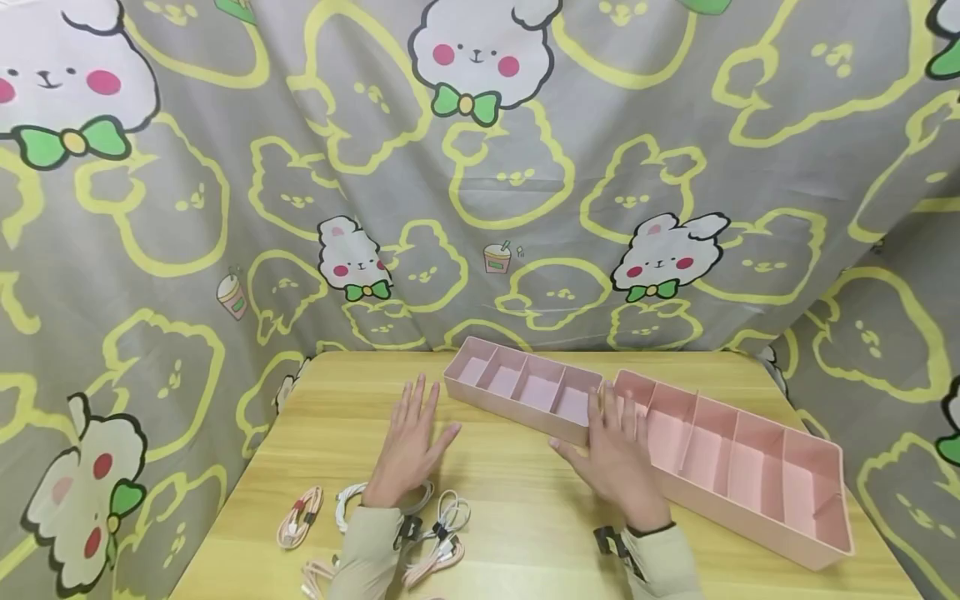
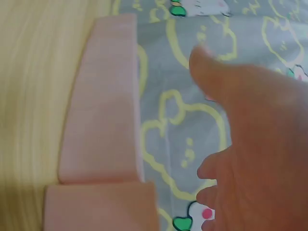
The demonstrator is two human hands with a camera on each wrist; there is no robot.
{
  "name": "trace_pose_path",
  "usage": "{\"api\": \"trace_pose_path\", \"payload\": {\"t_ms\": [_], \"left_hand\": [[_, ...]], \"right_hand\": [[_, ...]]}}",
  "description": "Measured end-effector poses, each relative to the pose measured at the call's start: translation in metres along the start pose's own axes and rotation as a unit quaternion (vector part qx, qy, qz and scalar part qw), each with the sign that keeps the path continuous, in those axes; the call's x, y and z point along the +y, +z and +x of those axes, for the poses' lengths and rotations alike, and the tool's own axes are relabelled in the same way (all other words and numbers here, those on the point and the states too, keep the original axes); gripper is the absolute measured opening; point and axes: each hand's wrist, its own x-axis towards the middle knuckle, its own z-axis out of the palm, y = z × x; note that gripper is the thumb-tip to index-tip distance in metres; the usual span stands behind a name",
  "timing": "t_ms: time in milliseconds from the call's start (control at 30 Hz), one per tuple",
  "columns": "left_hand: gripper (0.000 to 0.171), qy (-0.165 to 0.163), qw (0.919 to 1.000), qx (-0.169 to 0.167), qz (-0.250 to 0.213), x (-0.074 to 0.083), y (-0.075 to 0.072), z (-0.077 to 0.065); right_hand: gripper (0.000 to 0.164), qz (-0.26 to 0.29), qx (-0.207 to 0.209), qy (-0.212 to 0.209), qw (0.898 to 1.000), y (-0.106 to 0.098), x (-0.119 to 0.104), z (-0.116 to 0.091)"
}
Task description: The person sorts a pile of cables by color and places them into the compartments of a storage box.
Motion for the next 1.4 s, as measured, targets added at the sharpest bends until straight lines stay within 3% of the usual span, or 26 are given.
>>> {"api": "trace_pose_path", "payload": {"t_ms": [233,333,533,633,800,1033,1200,1300,1400], "left_hand": [[0.079,-0.009,0.9934,-0.044,-0.105,-0.002,-0.007,0.007],[0.078,-0.037,0.9843,-0.060,-0.162,-0.006,-0.011,0.017],[0.069,-0.063,0.9658,-0.047,-0.247,-0.016,-0.011,0.042],[0.066,-0.081,0.9521,-0.042,-0.292,-0.019,-0.007,0.052],[0.067,-0.105,0.9389,-0.046,-0.325,-0.025,0.002,0.065],[0.064,-0.143,0.9273,-0.054,-0.342,-0.033,0.014,0.077],[0.067,-0.163,0.9125,-0.045,-0.372,-0.037,0.023,0.087],[0.066,-0.177,0.9038,-0.032,-0.388,-0.038,0.028,0.091],[0.064,-0.188,0.8957,-0.028,-0.402,-0.039,0.032,0.094]], "right_hand": [[0.101,0.041,0.016,-0.002,0.999,-0.034,0.030,-0.017],[0.099,0.050,0.044,-0.007,0.998,-0.051,0.050,-0.024],[0.093,0.086,0.081,0.016,0.993,-0.084,0.090,-0.038],[0.090,0.097,0.102,0.027,0.990,-0.096,0.110,-0.045],[0.088,0.072,0.145,0.074,0.984,-0.112,0.145,-0.056],[0.094,0.041,0.153,0.190,0.969,-0.113,0.193,-0.085],[0.093,0.067,0.171,0.194,0.964,-0.103,0.220,-0.101],[0.089,0.092,0.154,0.204,0.962,-0.095,0.233,-0.111],[0.083,0.141,0.132,0.227,0.954,-0.085,0.244,-0.121]]}}
